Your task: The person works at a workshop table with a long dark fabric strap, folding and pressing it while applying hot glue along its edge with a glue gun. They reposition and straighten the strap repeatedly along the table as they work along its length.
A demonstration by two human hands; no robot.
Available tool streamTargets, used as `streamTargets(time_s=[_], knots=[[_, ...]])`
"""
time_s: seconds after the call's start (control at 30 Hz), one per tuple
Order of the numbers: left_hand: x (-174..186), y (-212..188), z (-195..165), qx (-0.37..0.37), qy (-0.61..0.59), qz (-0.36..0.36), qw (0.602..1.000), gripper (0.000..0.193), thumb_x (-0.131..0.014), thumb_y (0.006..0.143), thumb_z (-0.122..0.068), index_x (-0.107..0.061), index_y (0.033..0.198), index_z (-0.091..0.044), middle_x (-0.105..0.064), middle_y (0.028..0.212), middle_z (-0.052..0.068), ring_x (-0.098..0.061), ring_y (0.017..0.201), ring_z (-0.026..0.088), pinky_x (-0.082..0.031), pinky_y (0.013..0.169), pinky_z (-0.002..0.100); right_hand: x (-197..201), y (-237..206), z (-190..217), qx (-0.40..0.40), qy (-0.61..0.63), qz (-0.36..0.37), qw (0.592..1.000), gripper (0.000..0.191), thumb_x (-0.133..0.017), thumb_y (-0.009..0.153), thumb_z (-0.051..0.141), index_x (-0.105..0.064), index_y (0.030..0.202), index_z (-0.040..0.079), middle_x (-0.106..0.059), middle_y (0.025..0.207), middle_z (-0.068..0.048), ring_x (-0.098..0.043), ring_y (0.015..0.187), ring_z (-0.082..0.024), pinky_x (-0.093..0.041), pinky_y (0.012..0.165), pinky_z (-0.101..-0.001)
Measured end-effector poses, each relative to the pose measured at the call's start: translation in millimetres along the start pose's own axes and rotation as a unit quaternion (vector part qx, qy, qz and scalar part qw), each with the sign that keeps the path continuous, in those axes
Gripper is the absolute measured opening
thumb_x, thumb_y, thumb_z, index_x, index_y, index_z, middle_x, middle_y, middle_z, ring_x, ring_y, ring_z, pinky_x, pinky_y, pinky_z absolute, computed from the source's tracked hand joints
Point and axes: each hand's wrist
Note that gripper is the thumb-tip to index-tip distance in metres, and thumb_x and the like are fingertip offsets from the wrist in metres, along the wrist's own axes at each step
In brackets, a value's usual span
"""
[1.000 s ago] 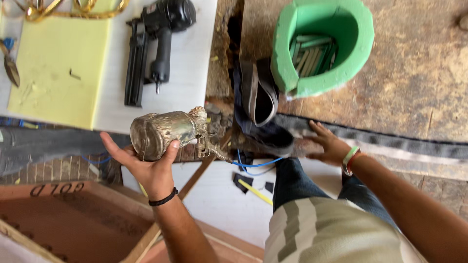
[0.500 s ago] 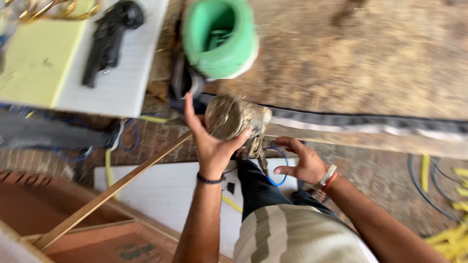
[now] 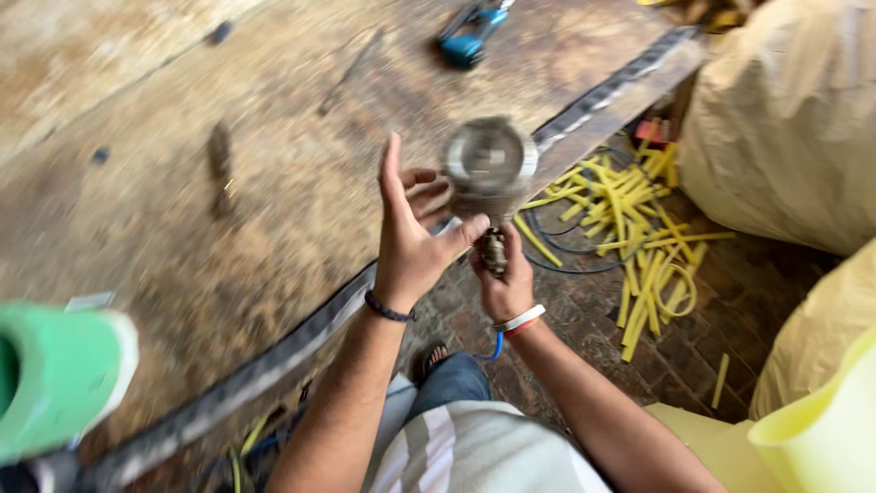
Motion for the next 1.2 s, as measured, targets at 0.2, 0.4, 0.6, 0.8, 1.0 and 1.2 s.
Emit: streamTargets(time_s=[0.2,0.4,0.6,0.8,1.0,1.2], knots=[[-60,20,117,0.181,0.019,0.149,0.972,0.053,-0.083,0.083,-0.023,-0.066,0.130,-0.007,-0.069,0.120,0.004,-0.065,0.112,0.016,-0.059,0.095,0.034,110,74,-105,-0.021,0.137,-0.169,0.976,0.052,-0.065,0.095,-0.007,-0.049,0.143,0.004,-0.065,0.119,-0.008,-0.063,0.102,-0.016,-0.055,0.088,-0.0264],[-91,12,224,0.301,0.051,0.210,0.929,0.050,-0.082,0.084,-0.017,-0.067,0.130,-0.005,-0.071,0.110,0.008,-0.069,0.096,0.016,-0.060,0.087,0.031,136,137,-180,-0.043,0.259,-0.318,0.911,0.061,-0.065,0.097,-0.008,-0.044,0.153,0.006,-0.063,0.121,-0.010,-0.065,0.100,-0.019,-0.055,0.091,-0.0310],[-134,-15,268,0.312,0.139,0.237,0.910,0.066,-0.086,0.079,-0.031,-0.061,0.134,-0.005,-0.070,0.121,0.014,-0.067,0.109,0.023,-0.055,0.093,0.039,119,170,-210,-0.076,0.231,-0.225,0.943,0.058,-0.064,0.098,-0.006,-0.046,0.153,0.004,-0.061,0.130,-0.007,-0.061,0.111,-0.018,-0.055,0.100,-0.0326],[-225,16,301,0.375,0.203,0.171,0.888,0.041,-0.066,0.089,-0.049,-0.077,0.107,-0.014,-0.077,0.102,0.010,-0.073,0.098,0.026,-0.055,0.089,0.043,88,248,-202,-0.175,0.403,0.036,0.898,0.062,-0.067,0.096,-0.001,-0.041,0.151,0.004,-0.060,0.131,-0.005,-0.062,0.114,-0.018,-0.056,0.100,-0.0356],[-254,-22,268,0.549,0.131,0.039,0.824,0.062,-0.063,0.087,-0.071,-0.076,0.091,-0.011,-0.077,0.088,0.011,-0.075,0.091,0.030,-0.057,0.086,0.045,79,389,-202,-0.092,0.418,0.166,0.888,0.028,-0.070,0.109,-0.006,-0.059,0.134,-0.002,-0.061,0.098,-0.008,-0.054,0.079,-0.017,-0.050,0.073,-0.0322],[-222,-126,220,0.670,0.248,-0.005,0.699,0.065,-0.060,0.091,-0.079,-0.074,0.102,-0.017,-0.067,0.099,0.009,-0.065,0.099,0.024,-0.049,0.094,0.046,93,512,-224,-0.057,0.292,0.222,0.929,0.050,-0.059,0.094,-0.024,-0.057,0.140,-0.003,-0.071,0.122,-0.017,-0.073,0.096,-0.024,-0.065,0.084,-0.0357]])
Point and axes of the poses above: each hand's wrist, its own y-axis towards the middle knuckle, its own x-axis out of the back of the hand, z = x × y
